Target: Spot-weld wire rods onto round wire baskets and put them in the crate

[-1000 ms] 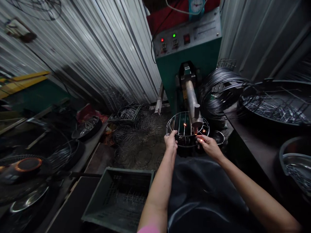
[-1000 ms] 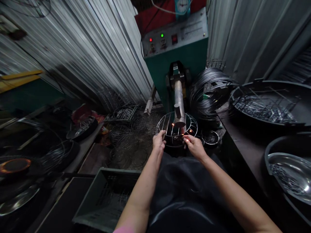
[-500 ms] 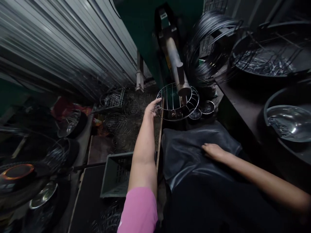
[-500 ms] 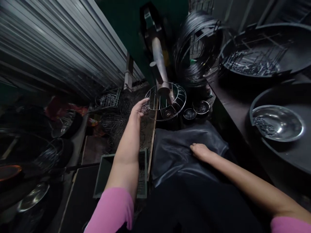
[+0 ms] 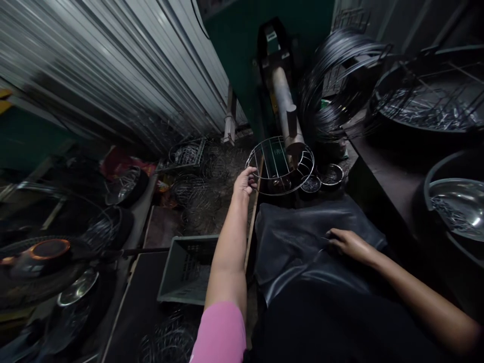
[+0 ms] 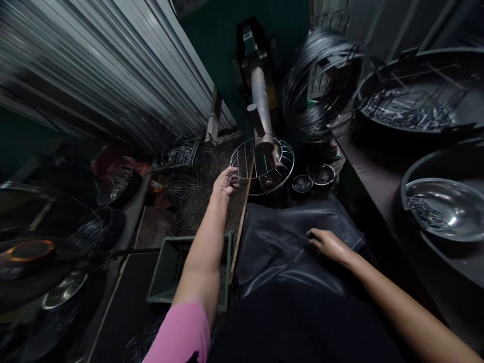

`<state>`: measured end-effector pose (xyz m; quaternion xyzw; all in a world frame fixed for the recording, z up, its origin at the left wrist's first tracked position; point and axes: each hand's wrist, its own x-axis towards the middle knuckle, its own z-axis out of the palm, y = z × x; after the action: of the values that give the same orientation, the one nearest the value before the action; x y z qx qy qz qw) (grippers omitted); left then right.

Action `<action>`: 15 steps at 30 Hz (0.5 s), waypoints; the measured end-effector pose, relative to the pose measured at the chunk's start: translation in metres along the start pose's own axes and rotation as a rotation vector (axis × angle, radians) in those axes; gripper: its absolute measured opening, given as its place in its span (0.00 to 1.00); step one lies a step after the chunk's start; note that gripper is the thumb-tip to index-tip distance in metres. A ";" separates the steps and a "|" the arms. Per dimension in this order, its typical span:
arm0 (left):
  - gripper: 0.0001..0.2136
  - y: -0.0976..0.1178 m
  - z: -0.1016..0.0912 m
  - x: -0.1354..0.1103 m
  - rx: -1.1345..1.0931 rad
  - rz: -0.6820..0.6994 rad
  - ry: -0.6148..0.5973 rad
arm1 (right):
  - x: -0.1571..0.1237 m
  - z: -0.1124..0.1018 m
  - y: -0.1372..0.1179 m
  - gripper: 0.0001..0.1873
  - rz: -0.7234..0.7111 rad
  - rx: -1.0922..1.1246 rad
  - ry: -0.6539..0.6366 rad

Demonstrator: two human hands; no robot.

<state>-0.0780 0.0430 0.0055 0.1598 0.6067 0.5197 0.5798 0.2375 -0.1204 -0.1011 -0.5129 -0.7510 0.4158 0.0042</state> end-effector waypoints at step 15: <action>0.12 -0.010 -0.003 -0.015 -0.082 0.023 0.054 | -0.005 -0.024 -0.001 0.15 -0.037 -0.716 0.096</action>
<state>-0.0721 0.0255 0.0052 0.1291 0.5986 0.5549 0.5631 0.2489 -0.1095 -0.0828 -0.4870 -0.8572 0.1018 -0.1328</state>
